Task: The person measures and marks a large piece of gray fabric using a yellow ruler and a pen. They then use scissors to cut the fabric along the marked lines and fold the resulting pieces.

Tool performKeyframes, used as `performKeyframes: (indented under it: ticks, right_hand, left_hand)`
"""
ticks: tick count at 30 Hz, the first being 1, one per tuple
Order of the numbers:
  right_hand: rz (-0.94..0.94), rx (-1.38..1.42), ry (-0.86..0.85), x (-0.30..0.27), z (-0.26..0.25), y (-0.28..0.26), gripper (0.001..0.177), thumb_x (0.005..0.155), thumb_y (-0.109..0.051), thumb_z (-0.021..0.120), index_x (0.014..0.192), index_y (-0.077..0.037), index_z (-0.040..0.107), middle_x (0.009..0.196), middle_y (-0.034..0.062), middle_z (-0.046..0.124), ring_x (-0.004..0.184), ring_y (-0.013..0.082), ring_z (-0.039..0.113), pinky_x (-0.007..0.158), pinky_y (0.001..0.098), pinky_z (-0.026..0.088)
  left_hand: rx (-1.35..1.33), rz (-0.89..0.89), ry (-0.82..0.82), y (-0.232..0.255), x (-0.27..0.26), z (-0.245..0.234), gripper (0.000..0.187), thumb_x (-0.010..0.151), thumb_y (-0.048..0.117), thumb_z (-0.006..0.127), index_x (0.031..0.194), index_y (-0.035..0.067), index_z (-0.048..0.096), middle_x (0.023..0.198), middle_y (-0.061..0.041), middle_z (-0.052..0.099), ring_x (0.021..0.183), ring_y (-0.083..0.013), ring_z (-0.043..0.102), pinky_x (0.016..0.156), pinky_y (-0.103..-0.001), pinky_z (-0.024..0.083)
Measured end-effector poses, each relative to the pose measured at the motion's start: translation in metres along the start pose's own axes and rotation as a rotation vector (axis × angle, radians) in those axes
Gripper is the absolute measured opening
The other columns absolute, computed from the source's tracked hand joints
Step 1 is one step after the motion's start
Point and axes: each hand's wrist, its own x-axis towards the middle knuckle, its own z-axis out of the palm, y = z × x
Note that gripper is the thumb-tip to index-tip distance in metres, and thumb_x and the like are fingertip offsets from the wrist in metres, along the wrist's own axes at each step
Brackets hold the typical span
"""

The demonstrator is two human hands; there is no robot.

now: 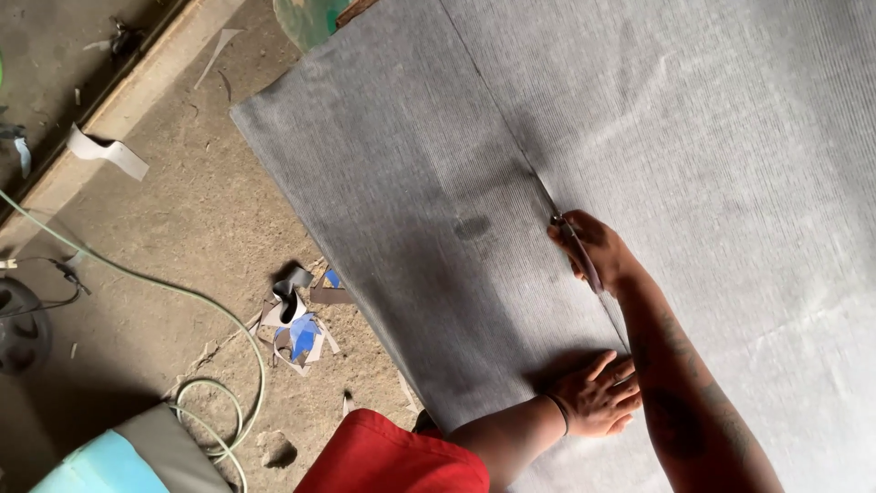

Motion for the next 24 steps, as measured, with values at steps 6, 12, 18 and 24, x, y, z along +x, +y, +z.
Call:
performKeyframes:
  ticks: [6, 12, 18, 24]
  right_hand:
    - [-0.025, 0.001, 0.006, 0.018, 0.001, -0.020, 0.046, 0.094, -0.052, 0.059, 0.097, -0.006, 0.062, 0.054, 0.0084, 0.051, 0.048, 0.0172, 0.049, 0.048, 0.0311, 0.041]
    - [-0.058, -0.018, -0.006, 0.049, 0.004, -0.043, 0.042, 0.096, -0.050, 0.059, 0.098, -0.008, 0.061, 0.061, 0.0074, 0.054, 0.051, 0.0183, 0.051, 0.049, 0.0321, 0.042]
    - [-0.099, 0.034, -0.008, 0.083, 0.008, -0.073, 0.046, 0.094, -0.053, 0.062, 0.100, -0.008, 0.060, 0.059, 0.0069, 0.053, 0.048, 0.0176, 0.050, 0.044, 0.0304, 0.042]
    - [-0.127, 0.033, -0.017, 0.112, 0.012, -0.105, 0.038, 0.099, -0.048, 0.061, 0.097, -0.010, 0.056, 0.061, 0.0042, 0.051, 0.049, 0.0162, 0.049, 0.047, 0.0302, 0.043]
  left_hand:
    - [-0.010, 0.028, -0.123, 0.000, 0.002, 0.007, 0.056, 0.099, 0.050, 0.034, 0.142, 0.025, 0.059, 0.161, 0.001, 0.049, 0.157, -0.0269, 0.038, 0.134, -0.055, 0.020]
    - [-0.076, -0.005, 0.021, 0.002, -0.001, 0.012, 0.045, 0.096, 0.047, 0.047, 0.129, 0.023, 0.067, 0.145, 0.003, 0.064, 0.148, -0.0259, 0.053, 0.135, -0.056, 0.025]
    - [-0.058, -0.008, -0.012, 0.004, 0.001, 0.015, 0.050, 0.095, 0.049, 0.045, 0.135, 0.026, 0.066, 0.147, 0.007, 0.064, 0.145, -0.0224, 0.054, 0.137, -0.057, 0.022]
    - [-0.013, -0.015, -0.091, 0.003, 0.002, 0.002, 0.055, 0.094, 0.054, 0.042, 0.140, 0.031, 0.062, 0.154, 0.010, 0.058, 0.154, -0.0199, 0.047, 0.137, -0.056, 0.021]
